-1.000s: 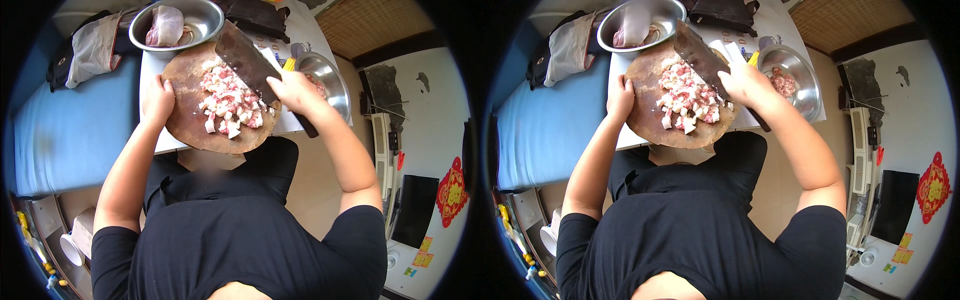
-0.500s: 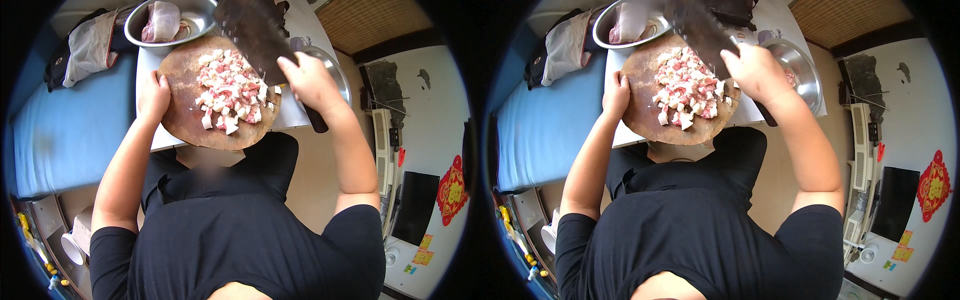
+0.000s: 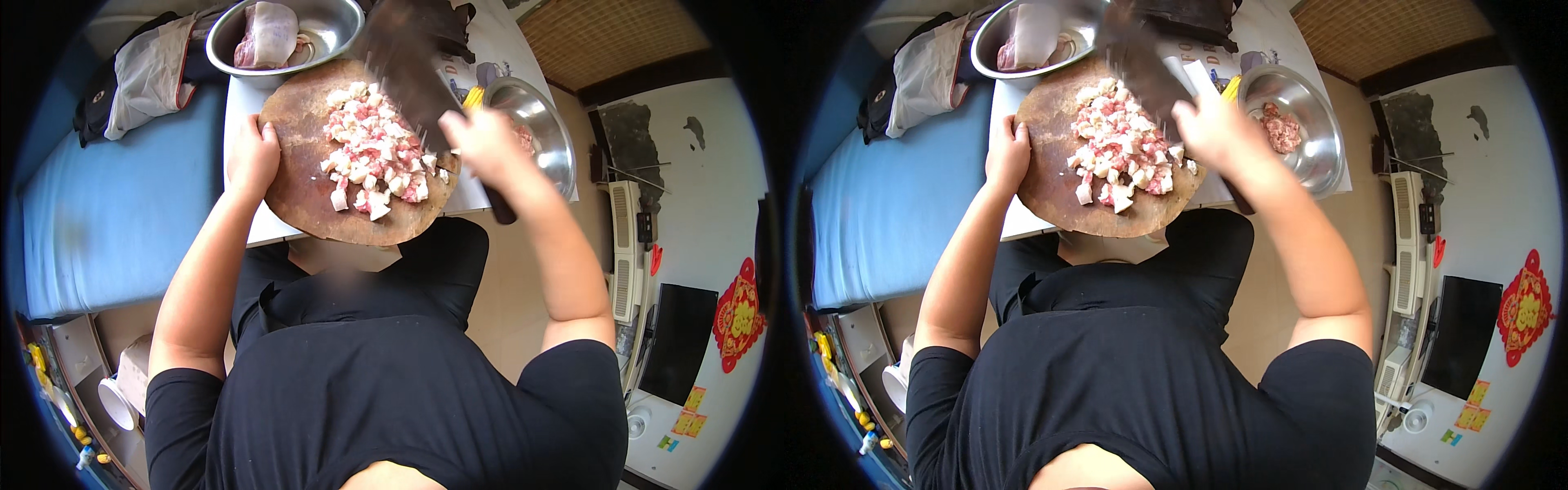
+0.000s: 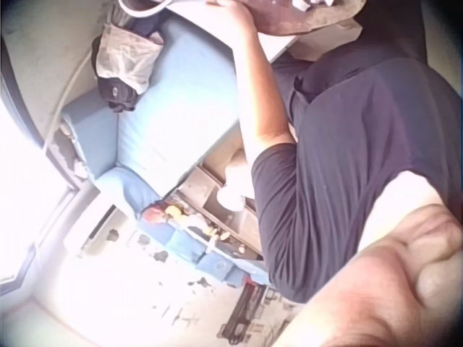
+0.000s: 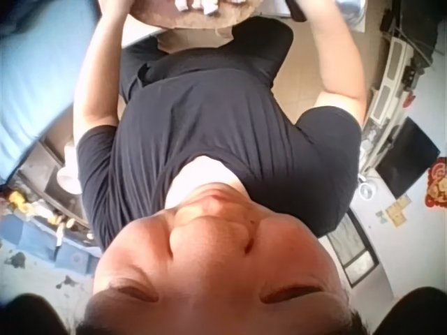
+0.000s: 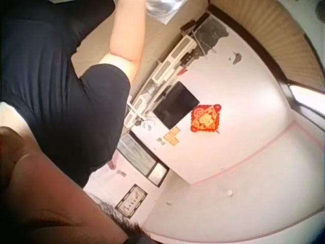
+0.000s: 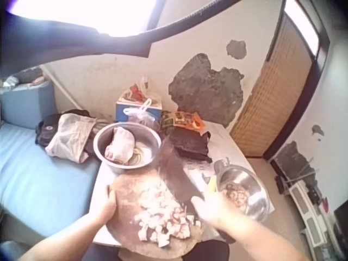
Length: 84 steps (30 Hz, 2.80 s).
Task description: The person uses a large cleaver to chop pieces of raw pork on a round wooden cutting board. The person repeatedly chops the meat into smaller pieces and occasionally scrapes the minced meat into a pile. The task is performed in a kitchen setting with a bowl of raw meat and a metal bowl visible nearby.
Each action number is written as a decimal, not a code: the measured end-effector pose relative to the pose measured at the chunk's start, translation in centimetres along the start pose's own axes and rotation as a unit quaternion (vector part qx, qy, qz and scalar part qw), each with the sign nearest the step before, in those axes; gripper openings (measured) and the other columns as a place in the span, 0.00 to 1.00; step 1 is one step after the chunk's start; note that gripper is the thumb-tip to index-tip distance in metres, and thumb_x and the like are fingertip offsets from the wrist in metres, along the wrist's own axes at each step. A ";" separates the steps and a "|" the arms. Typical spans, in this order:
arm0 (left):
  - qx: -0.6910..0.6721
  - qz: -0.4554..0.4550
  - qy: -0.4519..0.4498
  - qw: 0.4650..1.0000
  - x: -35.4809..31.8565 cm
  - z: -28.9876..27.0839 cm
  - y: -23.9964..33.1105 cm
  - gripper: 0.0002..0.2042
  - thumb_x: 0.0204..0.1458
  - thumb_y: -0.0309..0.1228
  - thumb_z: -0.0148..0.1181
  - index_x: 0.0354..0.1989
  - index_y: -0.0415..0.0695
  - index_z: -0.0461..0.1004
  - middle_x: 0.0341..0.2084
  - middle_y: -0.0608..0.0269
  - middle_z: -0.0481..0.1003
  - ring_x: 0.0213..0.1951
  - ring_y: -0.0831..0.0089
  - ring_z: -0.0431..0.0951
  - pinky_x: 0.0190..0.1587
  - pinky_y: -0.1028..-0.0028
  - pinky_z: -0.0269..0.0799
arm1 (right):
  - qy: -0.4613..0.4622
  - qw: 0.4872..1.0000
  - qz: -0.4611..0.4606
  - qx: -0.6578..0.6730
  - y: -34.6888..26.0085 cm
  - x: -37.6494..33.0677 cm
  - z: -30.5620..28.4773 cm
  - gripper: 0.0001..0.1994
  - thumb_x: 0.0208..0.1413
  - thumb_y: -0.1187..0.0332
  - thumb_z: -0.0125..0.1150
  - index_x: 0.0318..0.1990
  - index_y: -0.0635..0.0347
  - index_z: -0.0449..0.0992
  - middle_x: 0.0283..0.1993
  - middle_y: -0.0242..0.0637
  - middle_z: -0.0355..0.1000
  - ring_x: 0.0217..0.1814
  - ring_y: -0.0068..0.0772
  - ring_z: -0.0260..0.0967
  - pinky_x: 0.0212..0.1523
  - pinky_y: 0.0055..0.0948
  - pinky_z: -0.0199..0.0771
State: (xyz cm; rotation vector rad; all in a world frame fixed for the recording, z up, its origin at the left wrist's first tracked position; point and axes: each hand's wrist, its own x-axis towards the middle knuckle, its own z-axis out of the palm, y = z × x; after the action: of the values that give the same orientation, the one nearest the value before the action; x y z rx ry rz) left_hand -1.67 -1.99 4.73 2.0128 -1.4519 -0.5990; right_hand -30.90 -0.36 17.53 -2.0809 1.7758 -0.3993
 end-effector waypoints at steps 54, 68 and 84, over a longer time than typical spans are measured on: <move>-0.105 -0.027 0.058 0.992 0.4 0.5 -2.5 0.19 0.57 0.35 0.42 0.54 0.37 0.60 0.48 0.45 0.70 0.50 0.53 0.71 0.53 0.64 0.64 | -0.066 0.995 0.045 0.054 -6.7 -2.6 -3.5 0.20 0.56 0.55 0.50 0.42 0.66 0.73 0.34 0.53 0.74 0.38 0.51 0.72 0.41 0.38 0.70; -0.112 -0.025 0.060 0.992 0.4 0.6 -2.6 0.18 0.56 0.35 0.43 0.52 0.39 0.62 0.47 0.46 0.70 0.49 0.52 0.70 0.53 0.62 0.64 | -0.045 0.995 0.094 -0.006 -5.3 -1.8 -0.5 0.21 0.57 0.55 0.49 0.39 0.71 0.71 0.27 0.54 0.72 0.31 0.50 0.72 0.35 0.38 0.70; -0.074 -0.017 0.040 0.996 0.4 0.7 -2.0 0.18 0.56 0.36 0.41 0.51 0.38 0.64 0.46 0.44 0.72 0.49 0.50 0.71 0.52 0.61 0.64 | -0.123 0.987 0.091 -0.047 -4.0 0.4 -0.6 0.19 0.57 0.55 0.46 0.42 0.63 0.72 0.36 0.55 0.72 0.41 0.59 0.68 0.43 0.41 0.69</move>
State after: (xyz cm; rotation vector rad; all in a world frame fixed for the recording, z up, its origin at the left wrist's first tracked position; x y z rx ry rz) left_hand -0.66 -2.06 2.87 1.9266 -1.2899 -0.6151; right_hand -27.54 -0.30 19.85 -1.9103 1.8431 -0.0069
